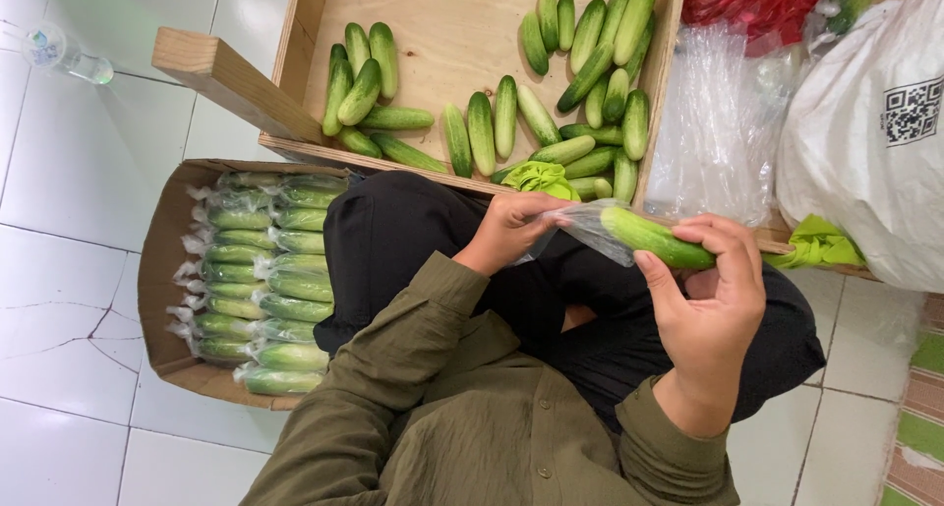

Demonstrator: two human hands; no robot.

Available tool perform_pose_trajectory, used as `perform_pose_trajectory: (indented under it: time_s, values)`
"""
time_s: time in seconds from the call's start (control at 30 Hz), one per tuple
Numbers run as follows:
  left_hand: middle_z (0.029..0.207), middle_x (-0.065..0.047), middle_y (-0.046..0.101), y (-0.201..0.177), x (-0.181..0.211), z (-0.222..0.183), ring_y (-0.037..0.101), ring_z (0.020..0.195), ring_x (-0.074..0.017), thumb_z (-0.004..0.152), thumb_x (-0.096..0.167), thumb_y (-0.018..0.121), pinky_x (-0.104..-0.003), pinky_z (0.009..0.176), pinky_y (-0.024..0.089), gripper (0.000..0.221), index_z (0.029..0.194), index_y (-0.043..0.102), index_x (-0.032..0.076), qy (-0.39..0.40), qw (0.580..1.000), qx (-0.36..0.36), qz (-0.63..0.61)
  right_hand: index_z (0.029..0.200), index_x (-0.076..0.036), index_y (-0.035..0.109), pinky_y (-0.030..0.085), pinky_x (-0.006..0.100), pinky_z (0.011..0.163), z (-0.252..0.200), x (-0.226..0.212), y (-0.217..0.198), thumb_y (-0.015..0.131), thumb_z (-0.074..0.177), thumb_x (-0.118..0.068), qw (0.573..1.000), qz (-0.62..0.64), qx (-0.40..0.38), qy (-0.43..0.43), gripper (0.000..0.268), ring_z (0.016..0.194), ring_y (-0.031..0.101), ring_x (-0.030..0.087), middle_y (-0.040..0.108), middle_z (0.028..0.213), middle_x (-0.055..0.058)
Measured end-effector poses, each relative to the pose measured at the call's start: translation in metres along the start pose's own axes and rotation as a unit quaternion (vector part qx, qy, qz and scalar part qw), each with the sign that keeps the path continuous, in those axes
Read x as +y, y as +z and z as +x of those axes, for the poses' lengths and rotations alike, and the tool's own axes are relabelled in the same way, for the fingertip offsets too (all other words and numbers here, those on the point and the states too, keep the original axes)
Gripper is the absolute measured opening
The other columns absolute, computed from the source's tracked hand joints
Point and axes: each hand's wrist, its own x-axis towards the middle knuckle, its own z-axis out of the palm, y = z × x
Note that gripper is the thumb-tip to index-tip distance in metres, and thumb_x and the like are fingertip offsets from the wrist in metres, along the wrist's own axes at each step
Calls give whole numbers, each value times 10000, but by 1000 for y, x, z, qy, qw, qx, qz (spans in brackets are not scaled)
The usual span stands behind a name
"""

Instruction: The person wipes cucumbers with a green cloth, places each one into a clear plastic bag, ties the bag, and puts the packed cucumbers into a cardboard box.

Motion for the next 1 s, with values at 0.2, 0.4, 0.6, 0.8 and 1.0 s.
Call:
perform_pose_trajectory:
  time_s: [0.2, 0.4, 0.6, 0.8, 1.0]
  values:
    - [960, -123, 794, 4, 8, -1, 764, 940, -245, 711, 179, 959, -382, 847, 580, 446, 1119, 797, 98, -7, 1000, -6, 6, 1183, 183, 615, 571, 444, 594, 6, -1, 16, 740, 947, 94, 999, 34, -21, 6, 282, 909, 687, 520, 570, 1132, 315]
    - [980, -114, 779, -2, 13, 0, 707, 977, -161, 682, 191, 979, -397, 849, 560, 538, 1166, 769, 82, -17, 999, -24, -18, 1143, -42, 712, 460, 261, 794, 15, 0, 40, 977, 779, -112, 996, -82, -21, -9, 455, 939, 613, 198, 775, 1066, 77]
    - [879, -60, 771, -8, -15, -11, 748, 913, -207, 759, 176, 946, -351, 763, 559, 379, 1101, 786, 147, -34, 999, -32, -24, 1222, -18, 673, 509, 375, 845, 15, 9, 57, 849, 922, -181, 996, -57, -68, -32, 384, 1027, 568, 298, 691, 1185, 139]
    - [795, -105, 733, -11, 8, -5, 723, 812, -199, 781, 135, 908, -366, 669, 531, 298, 1037, 760, 110, -25, 999, -34, -33, 1272, 6, 665, 574, 393, 826, 12, 12, 54, 873, 884, -157, 994, -32, -101, 33, 470, 1026, 657, 343, 606, 1313, 195]
    - [722, -32, 670, -10, 15, -4, 615, 806, -72, 735, 111, 891, -332, 642, 513, 299, 998, 750, 122, -26, 998, -38, -49, 1191, -12, 744, 582, 394, 812, 9, 15, 57, 918, 825, -137, 993, -35, -112, 21, 424, 1020, 689, 342, 623, 1290, 193]
